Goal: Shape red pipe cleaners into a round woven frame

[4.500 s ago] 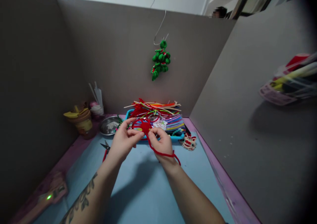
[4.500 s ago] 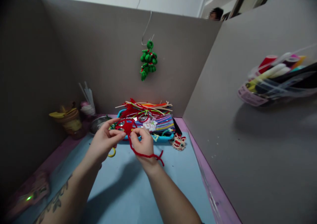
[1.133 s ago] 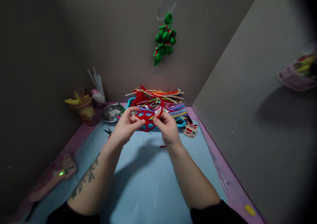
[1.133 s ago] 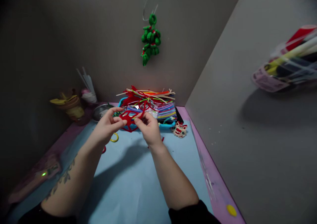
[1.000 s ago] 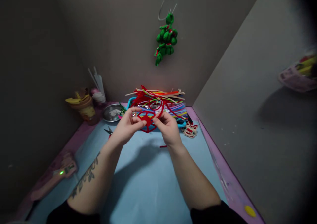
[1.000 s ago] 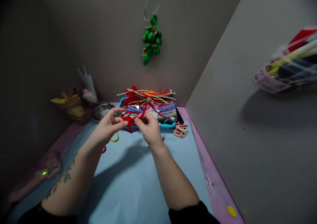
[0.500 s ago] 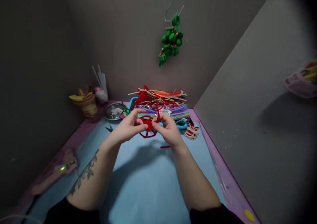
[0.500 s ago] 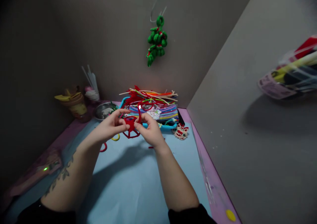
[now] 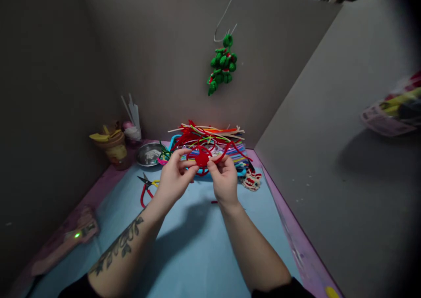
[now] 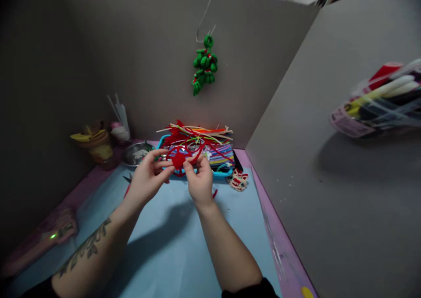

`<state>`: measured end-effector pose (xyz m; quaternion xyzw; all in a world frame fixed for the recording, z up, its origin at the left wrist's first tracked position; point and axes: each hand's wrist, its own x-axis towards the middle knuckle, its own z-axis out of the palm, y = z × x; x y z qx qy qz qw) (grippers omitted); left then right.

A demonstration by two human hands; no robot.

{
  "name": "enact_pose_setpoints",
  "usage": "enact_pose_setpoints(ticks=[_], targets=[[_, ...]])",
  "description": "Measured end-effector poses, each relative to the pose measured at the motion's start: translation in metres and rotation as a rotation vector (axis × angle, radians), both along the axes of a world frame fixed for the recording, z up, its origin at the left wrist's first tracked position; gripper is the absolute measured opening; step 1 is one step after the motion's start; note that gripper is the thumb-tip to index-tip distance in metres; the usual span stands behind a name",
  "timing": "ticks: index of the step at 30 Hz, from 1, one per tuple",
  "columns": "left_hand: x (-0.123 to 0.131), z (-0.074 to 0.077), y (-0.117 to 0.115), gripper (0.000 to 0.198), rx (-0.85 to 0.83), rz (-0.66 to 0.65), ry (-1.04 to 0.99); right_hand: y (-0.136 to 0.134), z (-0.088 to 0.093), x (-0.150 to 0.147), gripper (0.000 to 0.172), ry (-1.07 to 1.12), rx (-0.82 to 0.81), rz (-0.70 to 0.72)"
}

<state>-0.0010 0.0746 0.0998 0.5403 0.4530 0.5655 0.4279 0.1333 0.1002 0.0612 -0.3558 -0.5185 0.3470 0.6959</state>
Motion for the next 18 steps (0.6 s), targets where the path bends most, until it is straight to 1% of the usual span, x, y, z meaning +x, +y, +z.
enact_pose_setpoints(ticks=[4,6,11,15,18], targets=[[0.0051,0.0000,0.0002,0.049,-0.015,-0.059,-0.132,-0.0020,-0.0005,-0.0021,0.016,0.009,0.012,-0.018],[0.0050,0.0002,0.0007,0.051,-0.030,-0.069,-0.164,-0.0030,-0.0012,-0.0027,0.016,0.013,0.019,-0.013],[0.0030,-0.0031,0.0023,0.049,0.012,-0.028,-0.187,-0.0049,-0.0029,-0.0019,0.014,-0.028,0.048,0.013],[0.0012,-0.0046,0.0029,0.049,0.050,0.005,-0.182,-0.0066,-0.0019,-0.0012,0.012,-0.046,0.101,0.051],[0.0002,-0.0042,0.0029,0.046,0.072,0.032,-0.176,-0.0080,-0.0003,-0.0018,0.010,-0.041,0.144,0.052]])
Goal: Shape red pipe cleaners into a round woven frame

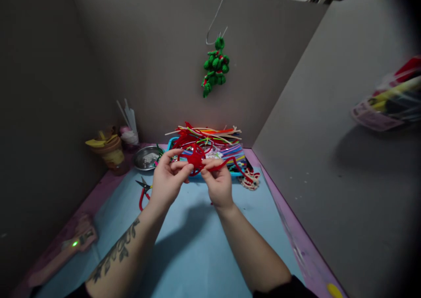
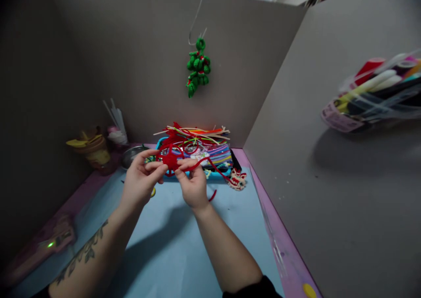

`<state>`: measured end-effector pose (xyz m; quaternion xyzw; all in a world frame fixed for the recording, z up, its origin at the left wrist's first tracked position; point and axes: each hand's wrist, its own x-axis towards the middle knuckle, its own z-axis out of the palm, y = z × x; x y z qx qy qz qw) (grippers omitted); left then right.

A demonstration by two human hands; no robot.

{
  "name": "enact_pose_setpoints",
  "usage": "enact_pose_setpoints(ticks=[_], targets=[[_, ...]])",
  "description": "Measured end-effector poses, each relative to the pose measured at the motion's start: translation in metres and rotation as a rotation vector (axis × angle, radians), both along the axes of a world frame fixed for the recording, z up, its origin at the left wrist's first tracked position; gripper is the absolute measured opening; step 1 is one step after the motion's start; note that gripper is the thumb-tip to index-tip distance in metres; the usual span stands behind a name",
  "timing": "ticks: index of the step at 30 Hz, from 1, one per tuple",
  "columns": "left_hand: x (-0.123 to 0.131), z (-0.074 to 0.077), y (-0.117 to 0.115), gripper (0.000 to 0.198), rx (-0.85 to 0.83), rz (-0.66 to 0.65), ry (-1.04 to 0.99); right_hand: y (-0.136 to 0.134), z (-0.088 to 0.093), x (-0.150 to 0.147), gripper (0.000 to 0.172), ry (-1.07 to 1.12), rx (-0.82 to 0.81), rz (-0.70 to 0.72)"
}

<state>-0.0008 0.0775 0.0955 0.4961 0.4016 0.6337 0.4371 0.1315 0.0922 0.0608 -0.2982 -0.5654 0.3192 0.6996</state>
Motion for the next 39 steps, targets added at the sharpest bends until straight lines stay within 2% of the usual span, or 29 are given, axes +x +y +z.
enact_pose_setpoints(ticks=[10,17,23,34,39], targets=[[-0.0015,-0.0059,0.0022,0.048,0.024,0.007,-0.047,-0.0007,0.0029,0.0002,0.009,0.009,0.043,0.015],[-0.0013,-0.0005,0.0001,0.052,0.007,-0.031,0.032,-0.0016,0.0007,-0.0019,0.014,0.055,-0.060,0.025],[0.0027,0.0028,-0.0025,0.057,-0.030,-0.080,0.079,0.0000,0.0033,-0.0020,0.016,0.067,-0.135,-0.046],[0.0041,-0.0038,-0.0018,0.048,0.101,-0.020,-0.004,-0.0019,0.0056,-0.0031,0.016,0.073,-0.157,-0.018],[0.0028,-0.0019,-0.0033,0.056,0.098,-0.029,0.017,-0.0021,0.0046,-0.0032,0.015,0.089,-0.146,0.012]])
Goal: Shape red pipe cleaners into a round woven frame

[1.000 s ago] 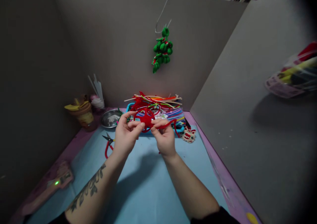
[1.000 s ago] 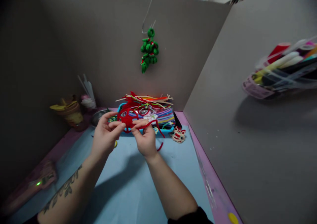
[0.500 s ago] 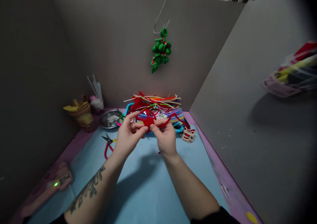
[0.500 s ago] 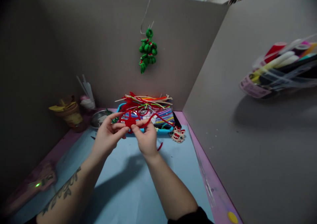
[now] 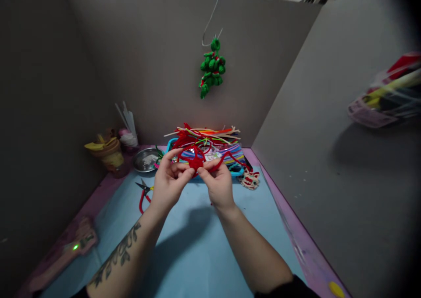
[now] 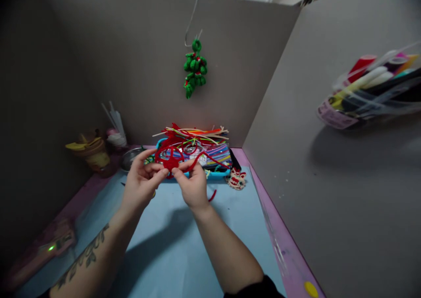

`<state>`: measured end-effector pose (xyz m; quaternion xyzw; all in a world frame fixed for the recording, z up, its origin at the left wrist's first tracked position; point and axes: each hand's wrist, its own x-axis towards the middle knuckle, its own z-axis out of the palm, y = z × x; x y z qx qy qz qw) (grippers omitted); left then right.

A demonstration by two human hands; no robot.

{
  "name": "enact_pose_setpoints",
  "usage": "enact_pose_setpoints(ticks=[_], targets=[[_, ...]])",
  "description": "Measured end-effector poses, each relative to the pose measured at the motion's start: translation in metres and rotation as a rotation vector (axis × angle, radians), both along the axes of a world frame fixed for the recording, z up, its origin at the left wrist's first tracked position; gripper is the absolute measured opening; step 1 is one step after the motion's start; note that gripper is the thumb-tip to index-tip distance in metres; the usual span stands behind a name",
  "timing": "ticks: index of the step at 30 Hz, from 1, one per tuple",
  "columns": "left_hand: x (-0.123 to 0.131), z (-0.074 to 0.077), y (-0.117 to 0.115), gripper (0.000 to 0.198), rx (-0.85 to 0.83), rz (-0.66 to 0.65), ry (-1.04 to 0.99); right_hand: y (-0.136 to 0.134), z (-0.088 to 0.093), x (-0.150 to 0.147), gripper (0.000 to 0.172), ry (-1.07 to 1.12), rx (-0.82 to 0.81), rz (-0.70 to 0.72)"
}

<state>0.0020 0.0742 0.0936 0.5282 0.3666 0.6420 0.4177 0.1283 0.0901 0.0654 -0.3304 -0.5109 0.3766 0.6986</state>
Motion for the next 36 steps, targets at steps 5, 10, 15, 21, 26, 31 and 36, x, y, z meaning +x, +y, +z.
enact_pose_setpoints(ticks=[5,10,15,21,26,31,36], targets=[[-0.004,0.004,0.004,0.070,-0.116,-0.068,0.002,0.005,-0.001,0.006,0.015,0.012,-0.022,-0.031],[-0.007,0.005,0.003,0.044,-0.100,0.054,0.093,0.008,-0.001,0.009,0.017,0.019,-0.030,-0.067],[-0.009,0.005,0.000,0.016,-0.007,0.120,0.386,0.003,0.004,0.008,0.016,-0.032,-0.038,-0.048],[-0.009,0.001,0.004,0.020,-0.097,0.022,0.265,0.000,0.007,0.006,0.015,-0.089,-0.036,-0.017],[-0.008,0.002,0.007,0.023,-0.180,0.028,0.122,0.000,0.006,0.008,0.015,-0.062,-0.006,0.047],[-0.006,0.005,0.008,0.030,-0.279,-0.037,0.033,0.002,0.004,0.010,0.011,-0.101,-0.011,0.006],[-0.007,0.004,0.010,0.033,-0.321,-0.039,0.052,0.001,0.006,0.011,0.010,-0.157,-0.022,0.005]])
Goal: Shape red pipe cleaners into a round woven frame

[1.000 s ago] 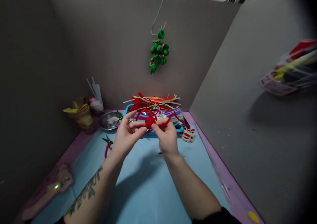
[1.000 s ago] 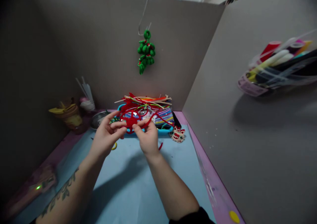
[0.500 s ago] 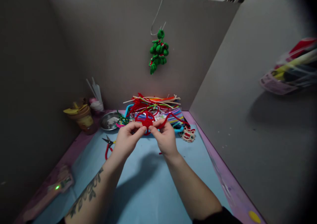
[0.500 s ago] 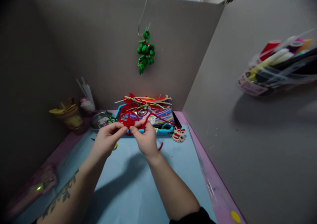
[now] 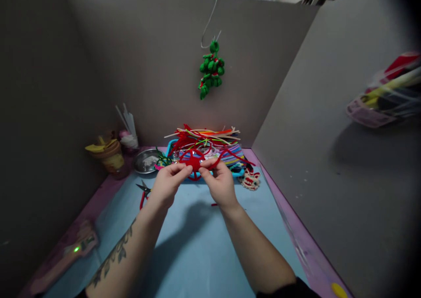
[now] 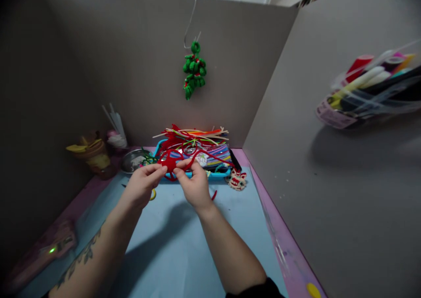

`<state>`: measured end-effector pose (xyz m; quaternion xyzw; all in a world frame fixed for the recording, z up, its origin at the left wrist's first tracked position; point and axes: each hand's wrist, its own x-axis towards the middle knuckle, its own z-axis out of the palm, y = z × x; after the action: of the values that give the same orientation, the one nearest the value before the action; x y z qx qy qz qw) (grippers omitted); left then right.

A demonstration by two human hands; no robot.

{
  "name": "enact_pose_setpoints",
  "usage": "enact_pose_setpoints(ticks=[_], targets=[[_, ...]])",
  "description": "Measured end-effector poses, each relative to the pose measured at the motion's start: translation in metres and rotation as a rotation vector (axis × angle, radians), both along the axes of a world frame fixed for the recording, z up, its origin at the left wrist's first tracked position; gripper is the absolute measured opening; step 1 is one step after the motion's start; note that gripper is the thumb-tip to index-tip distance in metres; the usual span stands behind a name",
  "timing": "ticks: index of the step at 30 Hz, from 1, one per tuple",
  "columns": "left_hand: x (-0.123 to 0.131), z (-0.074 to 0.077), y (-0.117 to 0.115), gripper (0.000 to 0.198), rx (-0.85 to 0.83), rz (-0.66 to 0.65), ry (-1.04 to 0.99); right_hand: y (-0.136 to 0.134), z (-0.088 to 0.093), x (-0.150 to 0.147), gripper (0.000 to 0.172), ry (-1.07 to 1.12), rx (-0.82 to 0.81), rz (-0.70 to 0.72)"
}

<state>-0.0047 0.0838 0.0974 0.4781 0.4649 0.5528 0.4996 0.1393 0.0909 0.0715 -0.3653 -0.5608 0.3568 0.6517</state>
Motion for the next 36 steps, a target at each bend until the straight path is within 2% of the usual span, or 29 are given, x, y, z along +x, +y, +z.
enact_pose_setpoints(ticks=[2,5,9,14,17,20,22,24,26,29,31,33,36], targets=[[-0.001,0.000,0.001,0.032,0.008,0.024,0.014,0.000,0.001,0.000,0.010,0.035,0.016,0.034],[-0.004,0.001,0.001,0.030,0.030,0.065,0.037,0.003,0.003,0.001,0.015,0.206,0.012,0.051],[-0.008,0.002,0.004,0.031,0.051,0.116,0.060,0.011,0.006,0.009,0.026,0.413,-0.098,0.026],[-0.015,-0.002,0.010,0.031,0.052,0.175,0.083,0.022,0.008,0.029,0.028,0.611,-0.181,0.068],[-0.021,-0.006,0.014,0.032,0.065,0.191,0.105,0.030,0.006,0.041,0.029,0.648,-0.214,0.020],[-0.024,-0.008,0.017,0.033,0.027,0.164,0.066,0.033,0.005,0.049,0.031,0.511,-0.123,-0.181],[-0.024,-0.008,0.019,0.035,-0.023,0.108,0.020,0.030,0.006,0.050,0.029,0.325,-0.004,-0.352],[-0.023,-0.009,0.021,0.038,-0.073,0.041,-0.024,0.025,0.007,0.050,0.026,0.148,0.089,-0.441],[-0.023,-0.011,0.023,0.041,-0.120,-0.018,-0.066,0.020,0.007,0.050,0.024,0.080,0.125,-0.378],[-0.025,-0.015,0.026,0.045,-0.168,-0.076,-0.129,0.018,0.007,0.051,0.029,0.128,0.136,-0.183],[-0.027,-0.017,0.027,0.047,-0.178,-0.094,-0.153,0.016,0.009,0.053,0.028,0.110,0.163,-0.109],[-0.027,-0.018,0.028,0.047,-0.182,-0.100,-0.161,0.013,0.014,0.055,0.024,-0.017,0.224,-0.052],[-0.027,-0.018,0.028,0.048,-0.184,-0.106,-0.167,0.005,0.023,0.055,0.021,-0.352,0.356,0.070]])
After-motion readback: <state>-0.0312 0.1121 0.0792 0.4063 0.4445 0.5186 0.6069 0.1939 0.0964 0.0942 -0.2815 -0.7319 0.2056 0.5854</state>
